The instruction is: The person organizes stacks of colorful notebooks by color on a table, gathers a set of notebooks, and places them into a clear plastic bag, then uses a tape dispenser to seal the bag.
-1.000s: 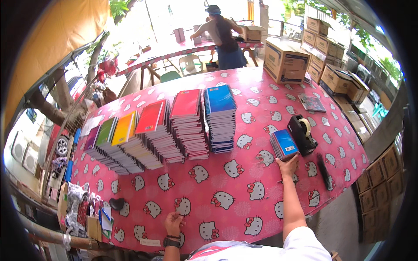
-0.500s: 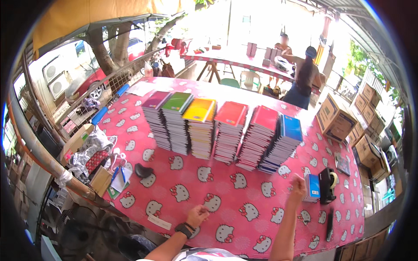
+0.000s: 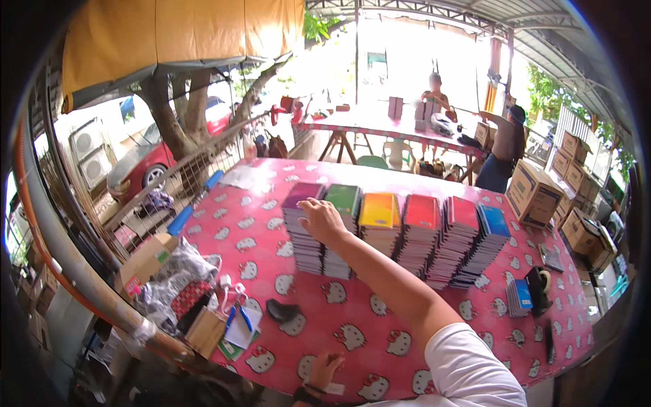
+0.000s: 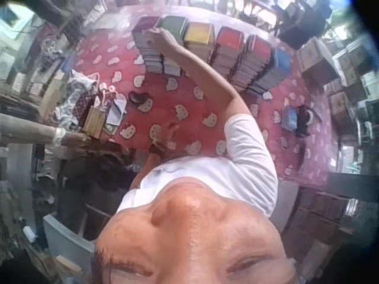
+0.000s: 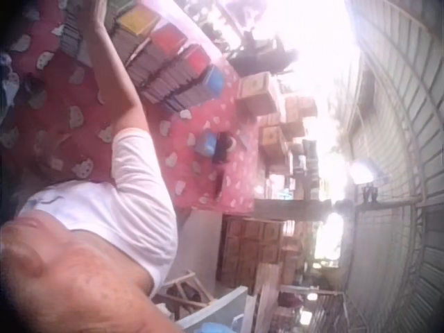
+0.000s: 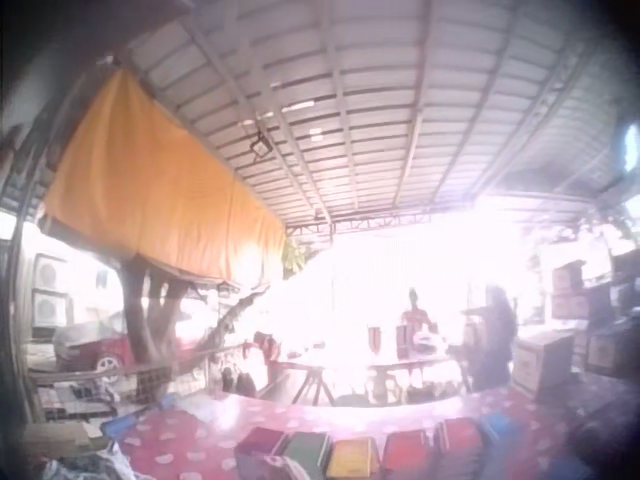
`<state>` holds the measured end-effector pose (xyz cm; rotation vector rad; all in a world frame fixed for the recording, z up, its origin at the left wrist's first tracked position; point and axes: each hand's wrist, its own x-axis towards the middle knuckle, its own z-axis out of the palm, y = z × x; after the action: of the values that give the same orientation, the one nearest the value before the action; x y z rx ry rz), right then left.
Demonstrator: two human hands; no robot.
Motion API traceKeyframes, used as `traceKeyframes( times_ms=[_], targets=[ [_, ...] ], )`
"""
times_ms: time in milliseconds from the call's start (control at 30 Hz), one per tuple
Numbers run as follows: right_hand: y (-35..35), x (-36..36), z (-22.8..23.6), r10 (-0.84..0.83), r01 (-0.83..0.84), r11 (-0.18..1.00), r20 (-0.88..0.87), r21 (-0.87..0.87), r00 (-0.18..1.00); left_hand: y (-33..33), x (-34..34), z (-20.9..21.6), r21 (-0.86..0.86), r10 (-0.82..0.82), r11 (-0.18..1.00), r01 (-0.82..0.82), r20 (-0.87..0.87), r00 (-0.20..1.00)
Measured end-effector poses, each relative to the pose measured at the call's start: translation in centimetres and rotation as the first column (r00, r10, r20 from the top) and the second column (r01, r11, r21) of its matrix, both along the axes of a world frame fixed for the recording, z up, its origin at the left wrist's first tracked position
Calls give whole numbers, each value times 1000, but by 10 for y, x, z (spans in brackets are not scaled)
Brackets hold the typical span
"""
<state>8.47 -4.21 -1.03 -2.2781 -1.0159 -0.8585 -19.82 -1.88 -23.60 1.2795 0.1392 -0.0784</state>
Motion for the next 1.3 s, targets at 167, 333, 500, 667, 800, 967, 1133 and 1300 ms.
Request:
traceKeyframes(
  times_ms=[167, 333, 500, 667, 800, 967, 1133, 1300],
  targets=[
    [24, 37, -14, -277, 340, 852, 209, -398, 938, 46, -5, -24, 127, 182, 975, -182, 9, 983],
    [24, 26, -22, -118, 203, 937, 288, -284, 950, 70, -9, -23, 32, 271, 962, -270, -41, 962],
    [12, 21, -13, -77, 157, 939, 258, -306, 963, 62, 11, 9, 9, 276, 961, -278, 74, 958],
    [16, 25, -13, -86, 143, 949, 207, -281, 975, 54, 23, 31, 18, 237, 970, -242, 132, 962],
    [5, 43, 10, 5, -37, 961, -114, -275, 993, 53, 19, 32, 20, 221, 974, -227, 162, 962],
    [8, -21, 49, 237, -281, 943, 230, 181, 944, 98, 2, 17, 351, 373, 729, -588, 516, 771],
    [-54, -127, 22, 450, -393, 891, -565, 229, 692, 95, 25, 69, 131, 238, 954, -268, 208, 949],
    [-74, -130, -61, 357, -419, 902, -734, 109, 578, 64, 26, 55, -183, 63, 982, -53, 51, 997]
  ],
)
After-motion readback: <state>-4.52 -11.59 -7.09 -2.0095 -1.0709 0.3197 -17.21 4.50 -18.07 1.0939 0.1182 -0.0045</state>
